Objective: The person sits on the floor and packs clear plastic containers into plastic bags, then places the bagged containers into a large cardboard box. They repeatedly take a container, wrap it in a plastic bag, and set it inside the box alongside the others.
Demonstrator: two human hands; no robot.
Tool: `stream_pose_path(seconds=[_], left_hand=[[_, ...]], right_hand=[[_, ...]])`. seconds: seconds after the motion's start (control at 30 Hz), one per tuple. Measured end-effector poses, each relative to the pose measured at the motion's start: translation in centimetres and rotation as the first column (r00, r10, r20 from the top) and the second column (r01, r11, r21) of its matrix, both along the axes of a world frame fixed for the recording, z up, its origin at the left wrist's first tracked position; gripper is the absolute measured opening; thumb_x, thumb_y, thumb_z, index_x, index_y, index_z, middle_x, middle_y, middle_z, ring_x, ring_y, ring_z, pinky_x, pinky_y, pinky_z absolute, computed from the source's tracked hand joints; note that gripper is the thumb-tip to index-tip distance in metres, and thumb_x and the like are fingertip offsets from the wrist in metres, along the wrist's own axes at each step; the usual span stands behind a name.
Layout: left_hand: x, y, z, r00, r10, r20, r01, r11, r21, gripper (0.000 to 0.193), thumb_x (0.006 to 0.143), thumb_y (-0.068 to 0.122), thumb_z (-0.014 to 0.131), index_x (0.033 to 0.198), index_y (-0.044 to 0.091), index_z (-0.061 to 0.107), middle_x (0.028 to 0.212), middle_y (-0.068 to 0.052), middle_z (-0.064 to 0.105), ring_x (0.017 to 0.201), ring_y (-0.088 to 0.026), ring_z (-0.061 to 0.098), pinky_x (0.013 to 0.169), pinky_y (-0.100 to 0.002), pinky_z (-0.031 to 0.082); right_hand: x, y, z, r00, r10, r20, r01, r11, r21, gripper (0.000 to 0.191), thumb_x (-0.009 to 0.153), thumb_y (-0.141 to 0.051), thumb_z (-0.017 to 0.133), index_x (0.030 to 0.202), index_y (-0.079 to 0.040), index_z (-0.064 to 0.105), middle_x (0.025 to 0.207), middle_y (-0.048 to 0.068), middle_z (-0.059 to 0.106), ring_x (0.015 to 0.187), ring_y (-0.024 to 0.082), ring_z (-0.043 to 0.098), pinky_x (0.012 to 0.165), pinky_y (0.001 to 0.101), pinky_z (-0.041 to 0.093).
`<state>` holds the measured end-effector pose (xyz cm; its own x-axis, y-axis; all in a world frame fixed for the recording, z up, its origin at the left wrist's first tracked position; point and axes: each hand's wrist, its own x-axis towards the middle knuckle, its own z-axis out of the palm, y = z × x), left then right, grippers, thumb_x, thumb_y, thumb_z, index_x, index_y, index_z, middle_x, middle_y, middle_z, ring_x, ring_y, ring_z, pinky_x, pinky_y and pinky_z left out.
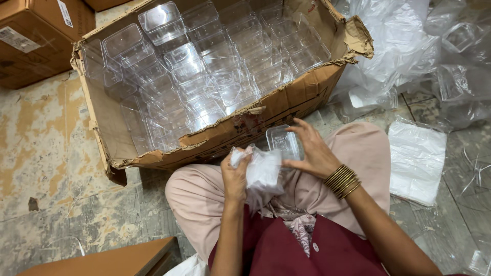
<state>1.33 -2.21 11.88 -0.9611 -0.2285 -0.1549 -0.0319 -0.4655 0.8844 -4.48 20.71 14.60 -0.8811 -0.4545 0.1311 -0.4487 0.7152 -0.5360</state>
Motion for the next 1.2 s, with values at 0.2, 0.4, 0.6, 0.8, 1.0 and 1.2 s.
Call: stream_pose_path(seconds=[0.2, 0.4, 0.6, 0.8, 1.0, 1.2], left_hand=[[0.5, 0.1, -0.6, 0.999, 0.016, -0.030, -0.018, 0.998, -0.061, 0.008, 0.092, 0.004, 0.076, 0.089, 0.003, 0.068, 0.084, -0.001, 0.070, 0.072, -0.006, 0.060, 0.064, -0.022, 0.049], [0.6, -0.2, -0.4, 0.999, 0.031, -0.040, -0.033, 0.998, -0.050, 0.011, 0.096, 0.008, 0.077, 0.090, 0.004, 0.068, 0.086, 0.001, 0.067, 0.075, -0.004, 0.056, 0.068, -0.020, 0.045], [0.4, 1.0, 0.2, 0.999, -0.034, -0.009, 0.034, 0.998, -0.061, 0.009, 0.090, 0.010, 0.076, 0.090, 0.005, 0.069, 0.086, 0.002, 0.069, 0.078, -0.005, 0.060, 0.072, -0.021, 0.048], [1.1, 0.9, 0.8, 0.998, -0.019, -0.058, 0.019, 1.000, 0.000, 0.012, 0.093, 0.007, 0.078, 0.093, 0.004, 0.066, 0.090, 0.000, 0.066, 0.083, -0.008, 0.061, 0.075, -0.022, 0.049], [1.1, 1.9, 1.4, 0.977, -0.162, -0.136, 0.174, 0.981, 0.081, 0.012, 0.088, 0.010, 0.078, 0.093, 0.005, 0.069, 0.102, -0.001, 0.065, 0.091, -0.010, 0.065, 0.082, -0.025, 0.052], [1.8, 1.2, -0.2, 0.927, -0.371, -0.062, 0.376, 0.912, 0.163, 0.025, 0.099, 0.028, 0.079, 0.097, 0.004, 0.070, 0.097, -0.004, 0.067, 0.083, -0.011, 0.059, 0.075, -0.025, 0.049]], right_hand=[[3.9, -4.0, -1.0, 0.963, -0.269, 0.023, 0.260, 0.947, 0.191, 0.098, 0.058, -0.036, 0.086, 0.140, -0.008, 0.042, 0.153, 0.024, 0.030, 0.128, 0.045, 0.048, 0.105, 0.0573, 0.045], [1.7, -1.8, 2.2, 0.977, -0.208, -0.037, 0.209, 0.978, 0.008, 0.049, 0.075, -0.027, 0.079, 0.120, -0.014, 0.061, 0.140, 0.019, 0.048, 0.128, 0.037, 0.051, 0.108, 0.0515, 0.041], [-0.1, -1.6, 5.2, 0.995, 0.099, -0.023, -0.092, 0.971, 0.221, 0.055, 0.079, -0.030, 0.076, 0.128, -0.012, 0.058, 0.135, 0.009, 0.053, 0.124, 0.033, 0.051, 0.105, 0.0503, 0.039], [-0.4, -2.8, 5.8, 0.946, 0.146, -0.289, -0.121, 0.987, 0.105, 0.062, 0.081, -0.033, 0.074, 0.134, -0.005, 0.058, 0.143, 0.020, 0.053, 0.130, 0.037, 0.046, 0.106, 0.0540, 0.034], [2.3, -1.8, 5.5, 0.961, 0.272, -0.039, -0.270, 0.908, -0.321, 0.026, 0.095, -0.028, 0.067, 0.109, -0.006, 0.066, 0.129, 0.014, 0.065, 0.122, 0.028, 0.062, 0.103, 0.0437, 0.051], [3.6, 0.2, 2.2, 0.835, 0.335, 0.436, 0.148, 0.627, -0.765, 0.022, 0.108, -0.022, 0.055, 0.104, -0.004, 0.066, 0.088, 0.005, 0.062, 0.080, 0.014, 0.060, 0.075, 0.0291, 0.053]])
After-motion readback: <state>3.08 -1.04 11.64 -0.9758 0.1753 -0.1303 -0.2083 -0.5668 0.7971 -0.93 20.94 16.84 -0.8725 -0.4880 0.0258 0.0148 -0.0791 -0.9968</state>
